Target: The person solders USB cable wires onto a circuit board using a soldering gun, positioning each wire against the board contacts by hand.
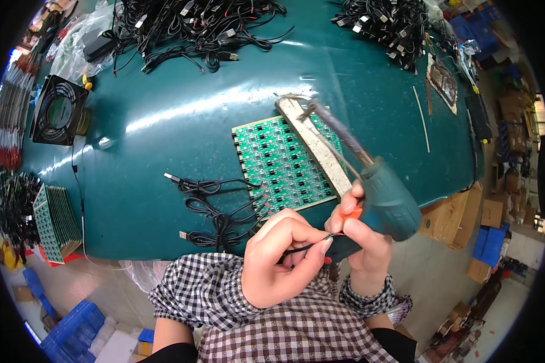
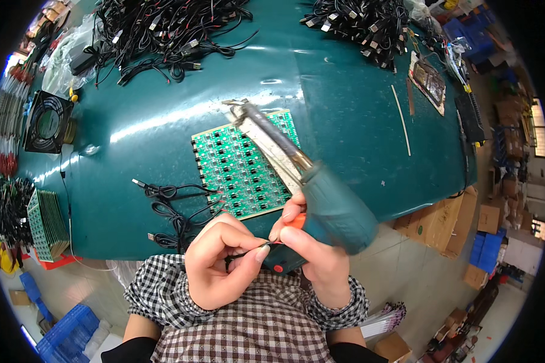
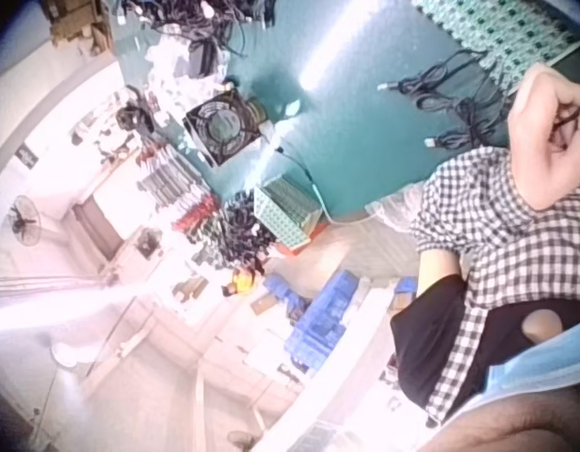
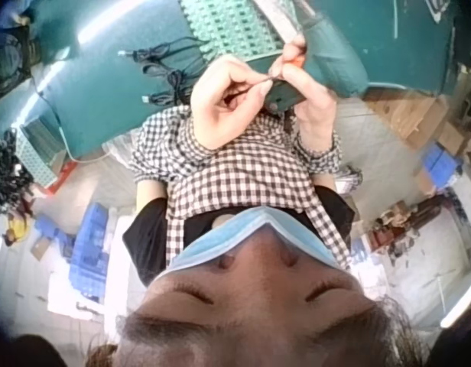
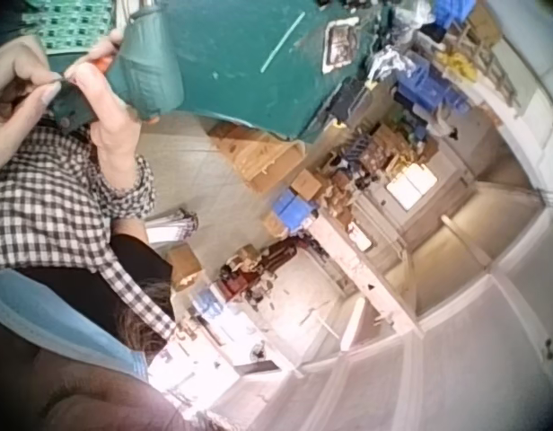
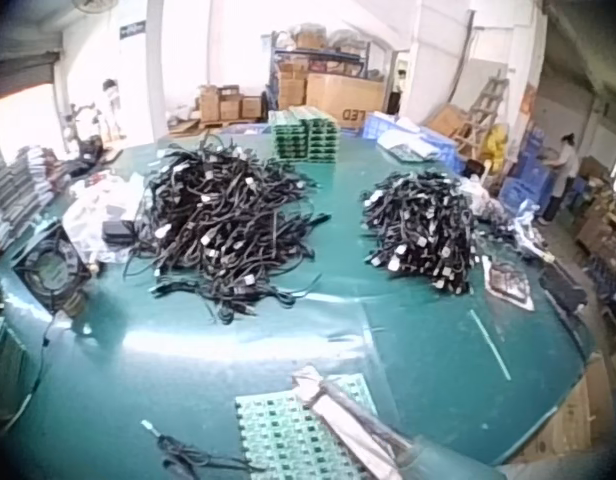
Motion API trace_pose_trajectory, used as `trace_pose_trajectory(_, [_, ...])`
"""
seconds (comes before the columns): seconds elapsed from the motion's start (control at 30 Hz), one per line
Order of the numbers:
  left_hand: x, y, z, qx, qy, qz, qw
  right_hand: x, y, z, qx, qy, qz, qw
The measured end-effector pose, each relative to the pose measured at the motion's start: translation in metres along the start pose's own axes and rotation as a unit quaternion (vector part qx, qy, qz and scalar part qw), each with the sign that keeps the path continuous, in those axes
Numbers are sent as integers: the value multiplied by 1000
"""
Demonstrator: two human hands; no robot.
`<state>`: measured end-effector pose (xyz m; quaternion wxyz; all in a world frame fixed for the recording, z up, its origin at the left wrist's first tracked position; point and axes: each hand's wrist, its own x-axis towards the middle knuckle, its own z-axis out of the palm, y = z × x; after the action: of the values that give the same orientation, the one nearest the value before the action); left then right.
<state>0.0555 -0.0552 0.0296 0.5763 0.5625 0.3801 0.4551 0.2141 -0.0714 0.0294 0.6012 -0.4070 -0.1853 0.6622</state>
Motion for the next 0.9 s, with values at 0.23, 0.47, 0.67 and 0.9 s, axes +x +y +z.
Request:
trace_pose_trajectory(0.23, [-4, 0, 3, 8, 10, -20, 1000, -10, 7, 1, -155, 30, -120, 980])
trace_pose_trajectory(0.47, [-6, 23, -26, -27, 2, -110, 994, -21, 14, 5, -112, -6, -81, 990])
trace_pose_trajectory(0.67, [19, 59, -81, 295, 54, -30, 953, -10, 8, -3, -120, 25, -88, 989])
trace_pose_trajectory(0.9, [62, 7, -94, 376, -60, -66, 922, -11, -1, -7, -139, 46, -101, 984])
